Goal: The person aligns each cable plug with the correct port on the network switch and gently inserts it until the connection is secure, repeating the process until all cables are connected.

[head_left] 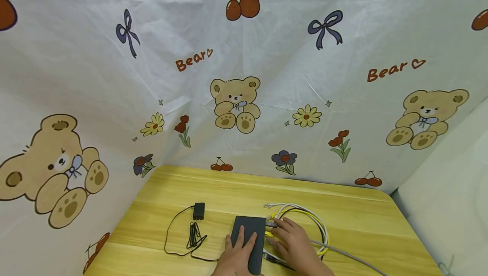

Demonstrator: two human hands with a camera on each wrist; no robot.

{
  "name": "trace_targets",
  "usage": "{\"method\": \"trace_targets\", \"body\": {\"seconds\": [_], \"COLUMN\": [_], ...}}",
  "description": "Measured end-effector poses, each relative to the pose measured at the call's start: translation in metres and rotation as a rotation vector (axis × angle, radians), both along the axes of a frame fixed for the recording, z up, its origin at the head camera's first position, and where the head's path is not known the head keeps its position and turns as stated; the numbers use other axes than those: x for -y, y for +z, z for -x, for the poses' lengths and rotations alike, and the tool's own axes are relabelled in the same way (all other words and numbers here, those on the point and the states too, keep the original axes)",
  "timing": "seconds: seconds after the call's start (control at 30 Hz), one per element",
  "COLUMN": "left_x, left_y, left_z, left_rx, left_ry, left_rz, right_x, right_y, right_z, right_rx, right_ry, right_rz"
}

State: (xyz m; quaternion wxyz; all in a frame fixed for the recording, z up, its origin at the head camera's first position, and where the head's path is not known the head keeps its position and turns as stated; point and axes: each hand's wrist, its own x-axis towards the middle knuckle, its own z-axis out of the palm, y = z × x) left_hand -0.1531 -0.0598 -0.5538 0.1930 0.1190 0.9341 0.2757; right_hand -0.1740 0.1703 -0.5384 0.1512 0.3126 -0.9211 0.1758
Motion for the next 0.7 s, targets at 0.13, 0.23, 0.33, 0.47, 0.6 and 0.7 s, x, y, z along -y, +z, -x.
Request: {"method": "trace_targets", "body": {"seconds": [0.13, 0.23, 0.33, 0.47, 0.6, 0.7], "left_x": [0.0, 0.001, 0.001, 0.002, 0.001, 0.0], "left_y": [0.001, 0.001, 0.001, 0.001, 0.002, 0.003], "left_z": [0.0, 0.001, 0.001, 0.002, 0.001, 0.0], "left_rx": [0.008, 0.023, 0.037, 0.047, 0.048, 0.045], "left_ry": [0.013, 0.016, 0.02, 0.023, 0.021, 0.021], "left_rz": [-0.014, -0.027, -0.037, -0.048, -0.049, -0.045], "right_x": [-0.01, -0.019, -0.028, -0.04, -0.048, -0.051], "right_y": [0.002, 0.001, -0.002, -0.004, -0.007, -0.01], "right_z": [-0.005, -0.009, -0.012, -0.012, -0.011, -0.011], "right_rx": [-0.004, -0.015, 0.059, 0.217, 0.341, 0.368], "right_ry": [0.055, 0.1, 0.095, 0.05, 0.042, 0.043], "right_rz": [-0.05, -0.065, -0.074, -0.115, -0.139, -0.15]}}
